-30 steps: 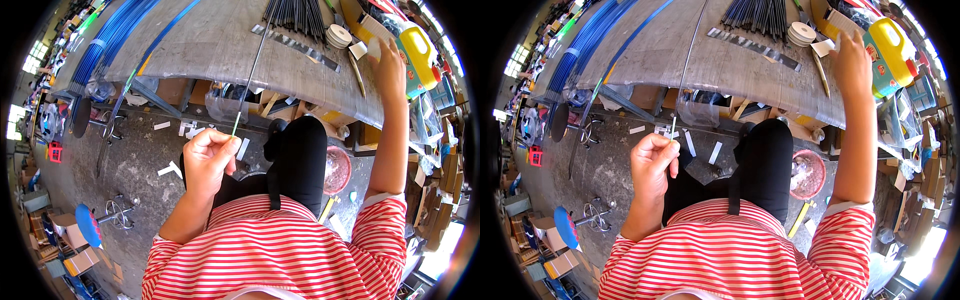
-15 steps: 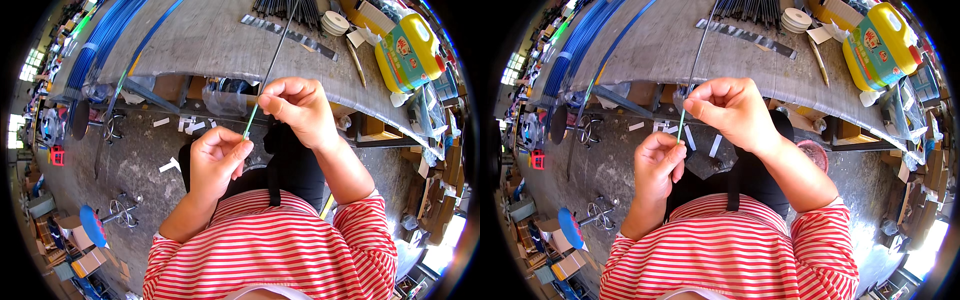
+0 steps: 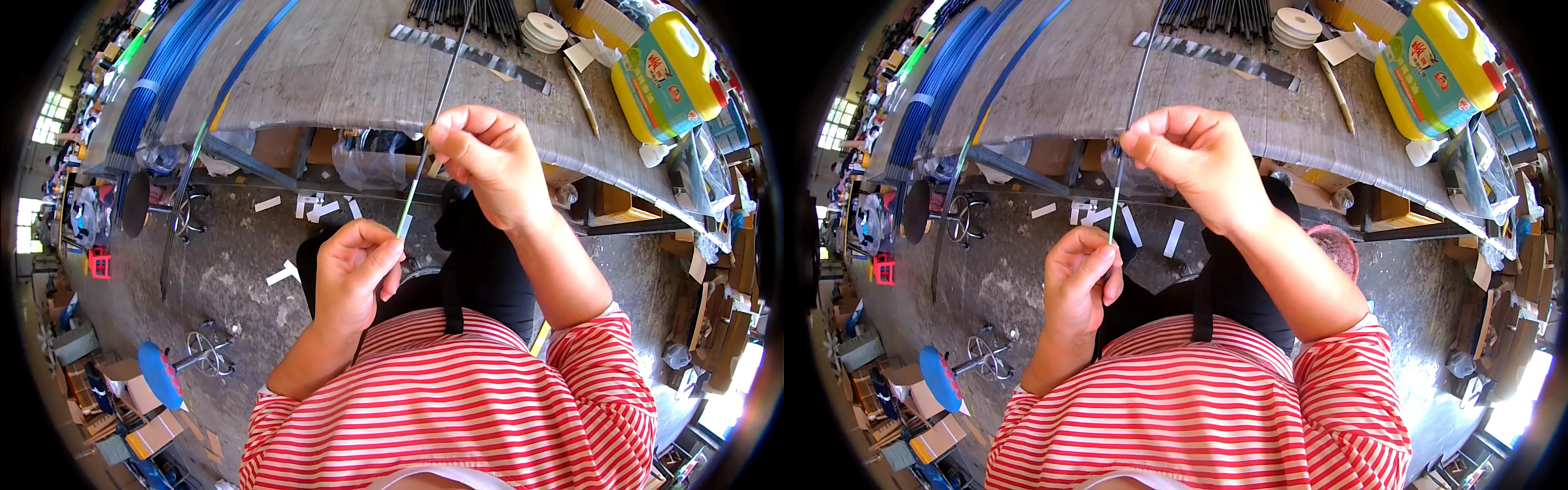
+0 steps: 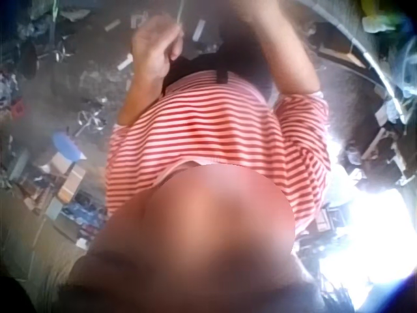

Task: The person sits on the floor in a workshop and sands thin rods using a sanding block. They pick up a rod, rub the sanding block along its length, and then place it back on the table before repeating the process with another rod.

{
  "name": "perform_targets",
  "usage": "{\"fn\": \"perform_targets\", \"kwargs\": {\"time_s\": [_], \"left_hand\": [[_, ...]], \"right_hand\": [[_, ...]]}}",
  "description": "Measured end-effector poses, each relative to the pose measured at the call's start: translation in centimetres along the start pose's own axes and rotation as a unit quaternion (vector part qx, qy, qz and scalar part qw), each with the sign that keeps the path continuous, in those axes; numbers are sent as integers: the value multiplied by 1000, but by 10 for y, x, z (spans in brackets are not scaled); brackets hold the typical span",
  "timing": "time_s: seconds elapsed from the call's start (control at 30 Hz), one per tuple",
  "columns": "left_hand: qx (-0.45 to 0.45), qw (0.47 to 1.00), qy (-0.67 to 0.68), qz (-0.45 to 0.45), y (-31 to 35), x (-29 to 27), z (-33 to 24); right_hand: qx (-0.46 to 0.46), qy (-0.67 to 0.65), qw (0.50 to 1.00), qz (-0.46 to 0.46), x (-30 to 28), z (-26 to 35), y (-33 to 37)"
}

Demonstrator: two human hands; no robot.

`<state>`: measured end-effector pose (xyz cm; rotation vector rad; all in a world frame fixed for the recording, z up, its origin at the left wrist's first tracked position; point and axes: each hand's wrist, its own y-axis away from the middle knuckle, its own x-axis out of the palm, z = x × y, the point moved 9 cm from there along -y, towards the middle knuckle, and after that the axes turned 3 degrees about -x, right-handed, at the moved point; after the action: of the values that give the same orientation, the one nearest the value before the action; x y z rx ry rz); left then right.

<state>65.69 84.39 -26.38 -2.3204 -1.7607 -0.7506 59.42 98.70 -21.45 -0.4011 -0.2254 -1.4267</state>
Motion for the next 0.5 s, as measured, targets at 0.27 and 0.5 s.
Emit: {"fn": "perform_targets", "kwargs": {"time_s": [0.27,0.5], "left_hand": [[10,1000,-1,-22,-1,-6,-5],[14,999,1,-33,0,-8,-4]], "right_hand": [[47,-21,997,59,21,-25,17],[41,-19,997,56,18,-24,14]]}}
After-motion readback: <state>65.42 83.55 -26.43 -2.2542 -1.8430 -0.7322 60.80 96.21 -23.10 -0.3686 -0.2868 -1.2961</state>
